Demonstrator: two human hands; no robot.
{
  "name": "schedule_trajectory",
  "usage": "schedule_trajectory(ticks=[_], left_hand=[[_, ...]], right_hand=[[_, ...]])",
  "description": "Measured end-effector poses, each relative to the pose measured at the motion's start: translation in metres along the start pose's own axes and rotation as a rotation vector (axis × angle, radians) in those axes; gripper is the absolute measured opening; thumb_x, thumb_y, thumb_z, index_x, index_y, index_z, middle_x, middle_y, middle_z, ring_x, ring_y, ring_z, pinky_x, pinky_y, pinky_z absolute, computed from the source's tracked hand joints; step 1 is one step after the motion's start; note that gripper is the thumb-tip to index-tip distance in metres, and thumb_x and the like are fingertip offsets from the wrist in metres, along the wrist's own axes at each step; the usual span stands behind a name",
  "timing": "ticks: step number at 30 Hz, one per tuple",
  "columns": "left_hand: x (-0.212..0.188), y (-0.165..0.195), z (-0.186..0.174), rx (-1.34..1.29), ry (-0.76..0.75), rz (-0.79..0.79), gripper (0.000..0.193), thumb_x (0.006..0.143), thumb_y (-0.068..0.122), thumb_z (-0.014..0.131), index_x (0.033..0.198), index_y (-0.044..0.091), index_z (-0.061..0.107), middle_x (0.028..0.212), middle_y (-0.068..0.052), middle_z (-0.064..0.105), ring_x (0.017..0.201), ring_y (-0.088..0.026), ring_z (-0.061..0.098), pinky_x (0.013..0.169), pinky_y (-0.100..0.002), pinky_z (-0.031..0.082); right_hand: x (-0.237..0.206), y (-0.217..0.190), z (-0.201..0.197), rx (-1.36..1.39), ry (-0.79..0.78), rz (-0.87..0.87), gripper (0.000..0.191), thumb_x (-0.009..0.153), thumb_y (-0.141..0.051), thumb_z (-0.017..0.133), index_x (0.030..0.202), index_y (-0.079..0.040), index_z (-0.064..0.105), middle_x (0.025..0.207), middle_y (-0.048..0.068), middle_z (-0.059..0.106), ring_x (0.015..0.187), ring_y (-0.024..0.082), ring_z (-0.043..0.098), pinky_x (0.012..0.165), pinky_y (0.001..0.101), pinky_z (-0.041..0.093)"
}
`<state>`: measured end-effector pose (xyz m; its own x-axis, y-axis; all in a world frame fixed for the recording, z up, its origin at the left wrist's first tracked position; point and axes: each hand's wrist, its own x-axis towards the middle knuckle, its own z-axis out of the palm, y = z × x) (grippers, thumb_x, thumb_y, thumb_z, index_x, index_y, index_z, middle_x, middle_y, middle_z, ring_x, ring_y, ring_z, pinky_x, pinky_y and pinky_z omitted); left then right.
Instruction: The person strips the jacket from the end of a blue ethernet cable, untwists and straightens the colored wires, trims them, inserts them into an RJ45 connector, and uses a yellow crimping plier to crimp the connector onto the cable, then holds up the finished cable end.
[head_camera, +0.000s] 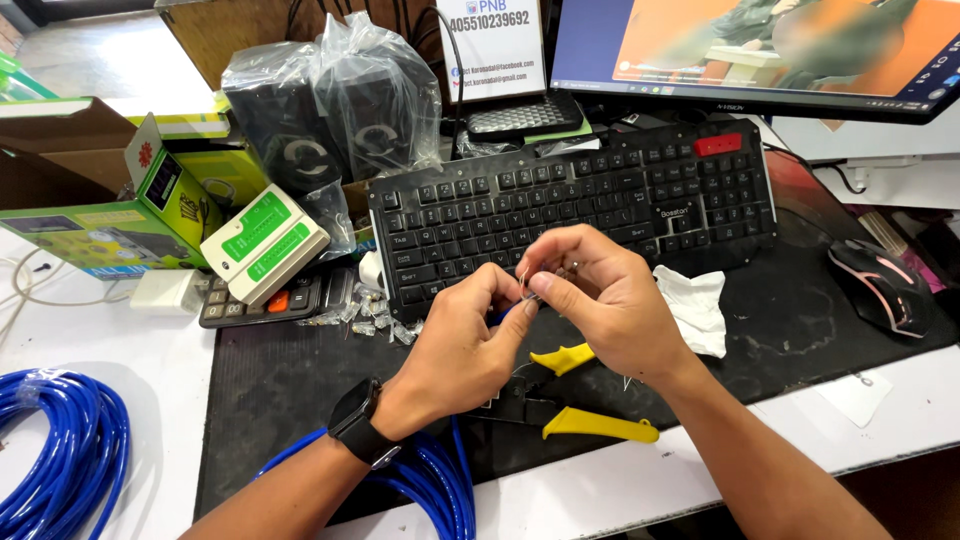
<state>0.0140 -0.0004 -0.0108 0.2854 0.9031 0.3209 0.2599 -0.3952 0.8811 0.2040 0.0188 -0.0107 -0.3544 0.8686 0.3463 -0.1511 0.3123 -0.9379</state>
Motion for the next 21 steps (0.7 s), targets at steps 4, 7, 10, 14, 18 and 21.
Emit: schedule_trajectory(ticks=[4, 7, 10, 14, 18, 21], left_hand=[[-0.0005, -0.0005, -0.0003, 0.002, -0.017, -0.035, 0.015, 0.095, 0.014, 0.069, 0.094, 0.001, 0.062, 0.076, -0.005, 0.066, 0.061, -0.008, 0.055, 0.052, -0.027, 0.045], [-0.0004, -0.0013, -0.0004, 0.001, -0.016, -0.004, 0.015, 0.095, 0.014, 0.069, 0.094, 0.001, 0.062, 0.077, -0.004, 0.067, 0.063, -0.007, 0.056, 0.053, -0.026, 0.046], [-0.0002, -0.0018, -0.0004, 0.003, -0.021, 0.01, 0.015, 0.095, 0.014, 0.069, 0.094, 0.001, 0.061, 0.078, -0.004, 0.066, 0.063, -0.007, 0.056, 0.052, -0.026, 0.046], [-0.0002, -0.0012, -0.0014, 0.005, -0.036, -0.013, 0.013, 0.095, 0.013, 0.068, 0.094, 0.001, 0.062, 0.076, -0.004, 0.064, 0.061, -0.006, 0.053, 0.051, -0.026, 0.044], [-0.0001, 0.0006, -0.0015, -0.014, -0.039, 0.011, 0.013, 0.095, 0.012, 0.068, 0.095, 0.001, 0.061, 0.076, -0.002, 0.063, 0.061, -0.005, 0.051, 0.051, -0.025, 0.043], [-0.0006, 0.0019, -0.0033, -0.016, -0.072, -0.022, 0.012, 0.095, 0.012, 0.068, 0.095, 0.001, 0.062, 0.074, -0.001, 0.062, 0.061, -0.005, 0.05, 0.05, -0.025, 0.042]], right_hand=[[0.0007, 0.0014, -0.001, -0.015, -0.011, -0.018, 0.023, 0.098, -0.002, 0.064, 0.121, -0.001, 0.062, 0.109, 0.004, 0.067, 0.101, 0.009, 0.064, 0.093, 0.0275, 0.055], [0.0006, 0.0024, -0.0008, -0.013, -0.01, -0.004, 0.023, 0.097, 0.0, 0.067, 0.12, 0.0, 0.064, 0.108, 0.005, 0.067, 0.101, 0.01, 0.064, 0.092, 0.0278, 0.056], [-0.0002, 0.0014, -0.0007, -0.051, -0.014, -0.001, 0.019, 0.098, 0.001, 0.067, 0.117, -0.001, 0.067, 0.106, 0.004, 0.067, 0.1, 0.01, 0.065, 0.089, 0.027, 0.056], [-0.0021, -0.0027, -0.0006, -0.108, -0.043, -0.096, 0.016, 0.099, 0.002, 0.064, 0.115, 0.0, 0.067, 0.109, 0.004, 0.065, 0.099, 0.01, 0.064, 0.085, 0.0251, 0.055], [-0.0016, -0.005, -0.0028, -0.139, -0.073, -0.115, 0.015, 0.099, 0.003, 0.063, 0.113, 0.0, 0.067, 0.108, 0.004, 0.064, 0.097, 0.01, 0.064, 0.083, 0.0246, 0.055], [-0.0007, -0.0049, -0.0045, -0.137, -0.066, -0.101, 0.011, 0.1, 0.003, 0.063, 0.111, 0.001, 0.068, 0.105, 0.004, 0.064, 0.095, 0.009, 0.063, 0.082, 0.0245, 0.054]])
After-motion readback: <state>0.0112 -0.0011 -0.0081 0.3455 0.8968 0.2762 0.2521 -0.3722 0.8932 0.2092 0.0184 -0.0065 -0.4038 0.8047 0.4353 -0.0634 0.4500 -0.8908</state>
